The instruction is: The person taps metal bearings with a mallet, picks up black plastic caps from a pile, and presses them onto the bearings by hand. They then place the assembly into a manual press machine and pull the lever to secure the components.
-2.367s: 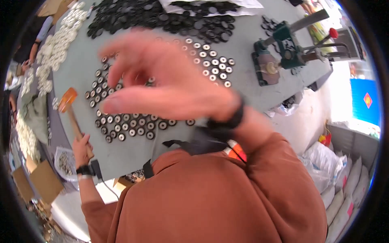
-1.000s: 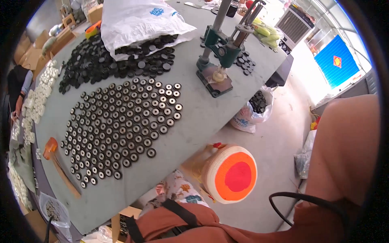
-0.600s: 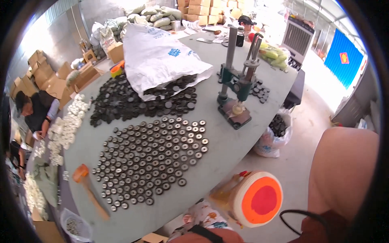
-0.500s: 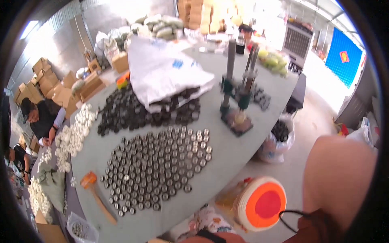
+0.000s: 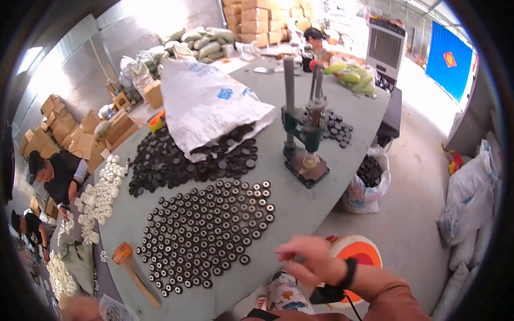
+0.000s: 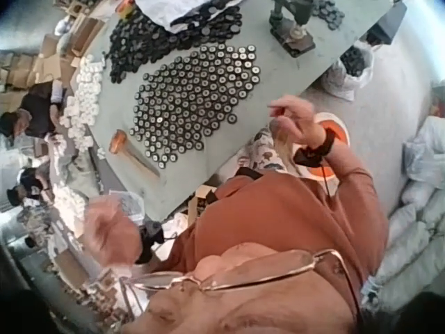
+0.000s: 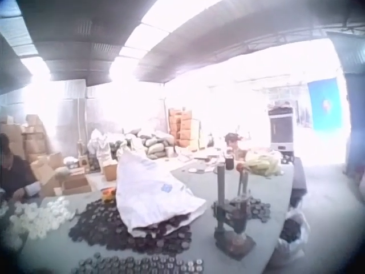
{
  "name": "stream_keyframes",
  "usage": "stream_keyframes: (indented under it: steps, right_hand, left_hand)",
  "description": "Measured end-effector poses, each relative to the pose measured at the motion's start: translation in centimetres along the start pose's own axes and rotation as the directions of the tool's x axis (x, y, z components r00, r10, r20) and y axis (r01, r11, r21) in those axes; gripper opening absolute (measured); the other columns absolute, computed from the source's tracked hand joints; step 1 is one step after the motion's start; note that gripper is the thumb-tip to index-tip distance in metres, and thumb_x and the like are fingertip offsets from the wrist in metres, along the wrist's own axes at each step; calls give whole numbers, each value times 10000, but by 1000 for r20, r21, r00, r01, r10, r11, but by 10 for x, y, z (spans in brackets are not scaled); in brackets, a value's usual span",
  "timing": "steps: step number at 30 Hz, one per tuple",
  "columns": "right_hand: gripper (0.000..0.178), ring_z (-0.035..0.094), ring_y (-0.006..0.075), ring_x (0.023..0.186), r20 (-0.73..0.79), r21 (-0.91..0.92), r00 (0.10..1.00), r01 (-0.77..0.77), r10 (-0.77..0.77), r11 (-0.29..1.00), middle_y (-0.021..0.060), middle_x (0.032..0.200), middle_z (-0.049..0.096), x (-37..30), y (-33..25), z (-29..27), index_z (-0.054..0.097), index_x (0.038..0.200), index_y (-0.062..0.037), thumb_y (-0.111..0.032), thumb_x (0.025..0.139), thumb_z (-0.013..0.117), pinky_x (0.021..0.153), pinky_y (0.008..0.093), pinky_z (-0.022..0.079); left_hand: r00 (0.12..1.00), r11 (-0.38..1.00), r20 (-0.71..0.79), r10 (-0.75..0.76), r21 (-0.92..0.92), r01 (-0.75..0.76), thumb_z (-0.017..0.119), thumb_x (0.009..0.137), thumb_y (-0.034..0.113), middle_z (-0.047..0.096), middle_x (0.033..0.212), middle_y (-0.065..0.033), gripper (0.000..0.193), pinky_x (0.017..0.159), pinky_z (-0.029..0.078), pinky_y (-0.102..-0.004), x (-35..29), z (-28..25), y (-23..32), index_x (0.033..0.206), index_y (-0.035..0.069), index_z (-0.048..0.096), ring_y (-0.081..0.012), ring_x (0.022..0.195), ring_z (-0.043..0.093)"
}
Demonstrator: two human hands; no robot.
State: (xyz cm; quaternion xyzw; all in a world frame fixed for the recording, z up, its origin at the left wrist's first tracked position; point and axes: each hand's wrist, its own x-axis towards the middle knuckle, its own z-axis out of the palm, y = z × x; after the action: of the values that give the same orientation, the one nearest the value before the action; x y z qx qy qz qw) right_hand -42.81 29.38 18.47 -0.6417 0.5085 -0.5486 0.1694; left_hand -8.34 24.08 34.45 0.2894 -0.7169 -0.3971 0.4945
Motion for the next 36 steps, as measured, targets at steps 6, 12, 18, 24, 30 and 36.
stream_keyframes:
  steps: [6,12,18,24,30,36]
  right_hand:
    - [288,599,353,722,337,-649,497,-493,800,580,168,812,621,-217,178,19,632,943,-96,-325,782,565,675,436,478]
    - [304,501,282,1043,362,-841,470,-207,805,500,99,1072,560,-233,213,24,604,1002,-160,-333,754,576,794,411,429]
    - [294,425,211,1071,472,-880,142,136,870,455,-18,1028,582,-215,254,38,624,968,-179,-361,776,495,744,523,308]
    - [495,338,259,1267,620,-765,114,310,776,565,33,1293,494,-228,295,50,532,1226,-182,-429,799,495,937,604,212]
    - [485,364,260,1248,778,-628,43,106,627,771,55,1288,494,-216,311,42,518,1230,-166,-396,803,504,946,546,260]
    - [476,390,260,1230,845,-528,30,-112,534,842,77,1283,494,-243,310,-16,504,1234,-151,-363,807,512,954,487,308]
  left_hand:
    - [673,687,267,-690,536,492,499,872,123,627,723,-103,182,599,477,-299,-77,35,-192,794,-1,607,-225,653,601]
    - [544,801,607,-579,550,237,510,867,187,626,843,-162,206,672,475,-373,-101,77,-240,843,9,611,-331,764,587]
    - [511,845,682,-524,340,412,506,882,210,611,936,-167,289,711,465,-397,-89,135,-273,1081,7,556,-337,835,575]
    - [610,783,508,-608,259,566,563,851,166,580,910,-174,345,675,472,-364,-46,163,-275,1136,-18,505,-336,808,563]
    - [768,883,463,-442,377,281,597,812,139,556,748,-120,148,581,457,-361,-70,150,-291,906,25,585,-285,674,549]
    - [805,848,488,-338,529,35,641,777,248,448,589,-79,284,422,379,-340,-74,146,-299,616,100,460,-235,519,499]
